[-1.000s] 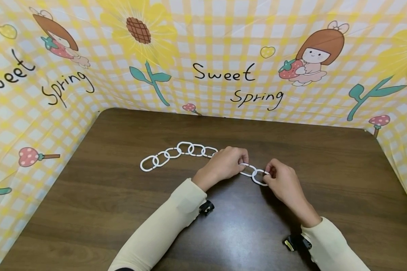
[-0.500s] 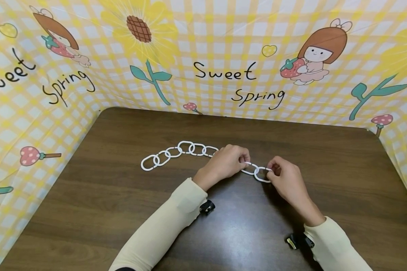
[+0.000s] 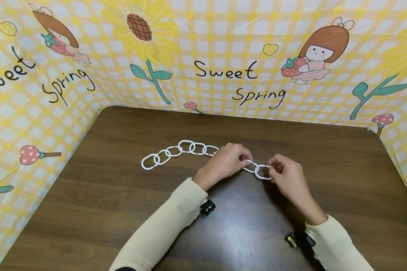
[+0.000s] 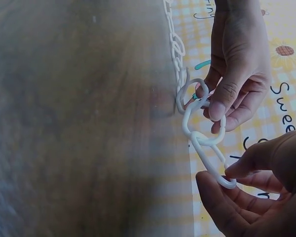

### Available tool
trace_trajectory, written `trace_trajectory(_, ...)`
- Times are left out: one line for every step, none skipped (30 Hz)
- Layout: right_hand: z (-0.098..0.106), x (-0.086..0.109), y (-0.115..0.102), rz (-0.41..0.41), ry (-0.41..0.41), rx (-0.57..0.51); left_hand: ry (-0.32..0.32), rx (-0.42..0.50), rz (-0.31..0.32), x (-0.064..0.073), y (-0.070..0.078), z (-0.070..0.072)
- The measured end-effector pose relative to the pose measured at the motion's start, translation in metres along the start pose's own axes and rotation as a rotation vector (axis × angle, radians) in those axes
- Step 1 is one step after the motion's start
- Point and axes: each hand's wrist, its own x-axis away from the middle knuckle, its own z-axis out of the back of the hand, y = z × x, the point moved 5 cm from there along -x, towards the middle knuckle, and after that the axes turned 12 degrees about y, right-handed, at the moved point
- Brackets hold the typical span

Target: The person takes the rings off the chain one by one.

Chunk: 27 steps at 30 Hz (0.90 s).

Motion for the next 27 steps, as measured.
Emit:
trace_trajectory(0.0, 0.0, 0.0, -0.004, -0.001, -0.01, -0.001, 0.002, -0.001, -0.0002, 0.0003, 0.0002)
trace_trajectory(0.0, -0.0001, -0.0001, -0.005, -0.002, -0.018, -0.002, 0.002, -0.003, -0.0005, 0.0006, 0.0004)
trace_trajectory(0.0, -0.0002, -0.0001, -0.005, -0.002, -0.026, -0.003, 0.003, -0.006, -0.0008, 0.0009, 0.0006)
trace_trajectory(-0.0001, -0.0002, -0.0002, -0.006, -0.003, -0.033, -0.004, 0.003, -0.009, -0.0009, 0.0011, 0.0007)
trace_trajectory(-0.0002, -0.0002, -0.0002, -0.007, -0.003, -0.039, -0.005, 0.003, -0.013, -0.0012, 0.0012, 0.0007)
trace_trajectory(-0.0003, -0.0002, -0.0002, -0.007, -0.004, -0.045, -0.005, 0.005, -0.016, -0.0013, 0.0014, 0.0008)
trace_trajectory(-0.0005, -0.0003, -0.0003, -0.007, -0.005, -0.049, -0.006, 0.007, -0.02, -0.0013, 0.0015, 0.0008)
trace_trajectory(-0.0006, -0.0004, -0.0003, -0.007, -0.006, -0.052, -0.006, 0.008, -0.024, -0.0014, 0.0015, 0.0009)
trace_trajectory(-0.0007, -0.0003, -0.0003, -0.009, -0.007, -0.054, -0.006, 0.011, -0.027, -0.0014, 0.0016, 0.0009)
trace_trajectory(-0.0009, -0.0002, -0.0002, -0.011, -0.008, -0.055, -0.006, 0.014, -0.028, -0.0013, 0.0015, 0.001)
trace_trajectory(-0.001, -0.0002, -0.0001, -0.013, -0.01, -0.057, -0.005, 0.016, -0.03, -0.0014, 0.0013, 0.0009)
trace_trajectory(-0.0011, -0.0003, 0.0, -0.014, -0.011, -0.059, -0.003, 0.018, -0.03, -0.0014, 0.0012, 0.001)
trace_trajectory(-0.0011, -0.0003, 0.0001, -0.015, -0.012, -0.06, -0.002, 0.02, -0.03, -0.0016, 0.001, 0.0009)
trace_trajectory(-0.0011, -0.0003, 0.0003, -0.016, -0.013, -0.06, 0.0, 0.02, -0.03, -0.0018, 0.0008, 0.0007)
trace_trajectory(-0.0011, -0.0004, 0.0004, -0.016, -0.012, -0.06, 0.002, 0.021, -0.029, -0.002, 0.0006, 0.0007)
trace_trajectory(-0.0009, -0.0005, 0.0004, -0.016, -0.011, -0.059, 0.005, 0.02, -0.028, -0.0023, 0.0004, 0.0007)
trace_trajectory(-0.0007, -0.0006, 0.0003, -0.016, -0.01, -0.06, 0.007, 0.021, -0.028, -0.0024, 0.0004, 0.0007)
trace_trajectory(-0.0004, -0.0009, 0.0002, -0.015, -0.007, -0.06, 0.009, 0.022, -0.026, -0.0026, 0.0004, 0.0008)
trace_trajectory(0.0, -0.0011, 0.0, -0.015, -0.004, -0.06, 0.013, 0.024, -0.023, -0.0028, 0.0003, 0.001)
trace_trajectory(0.0004, -0.0013, -0.0002, -0.014, -0.001, -0.061, 0.018, 0.027, -0.021, -0.0028, 0.0003, 0.0013)
trace_trajectory(0.0008, -0.0016, -0.0004, -0.013, 0.0, -0.062, 0.024, 0.03, -0.017, -0.0029, 0.0004, 0.0017)
trace_trajectory(0.0014, -0.0018, -0.0008, -0.011, 0.002, -0.064, 0.03, 0.034, -0.012, -0.0029, 0.0003, 0.0021)
trace_trajectory(0.0019, -0.0019, -0.0013, -0.012, 0.002, -0.069, 0.035, 0.04, -0.006, -0.003, 0.0003, 0.0024)
trace_trajectory(0.0024, -0.0021, -0.0017, -0.012, 0.002, -0.073, 0.04, 0.044, 0.002, -0.0032, 0.0002, 0.0027)
trace_trajectory(0.0027, -0.0021, -0.0019, -0.011, 0.001, -0.075, 0.044, 0.047, 0.007, -0.0032, 0.0003, 0.0032)
trace_trajectory(0.003, -0.0021, -0.0022, -0.01, 0.0, -0.078, 0.048, 0.05, 0.01, -0.0033, 0.0004, 0.0034)
trace_trajectory(0.0031, -0.002, -0.0025, -0.009, -0.002, -0.08, 0.051, 0.053, 0.014, -0.0034, 0.0004, 0.0037)
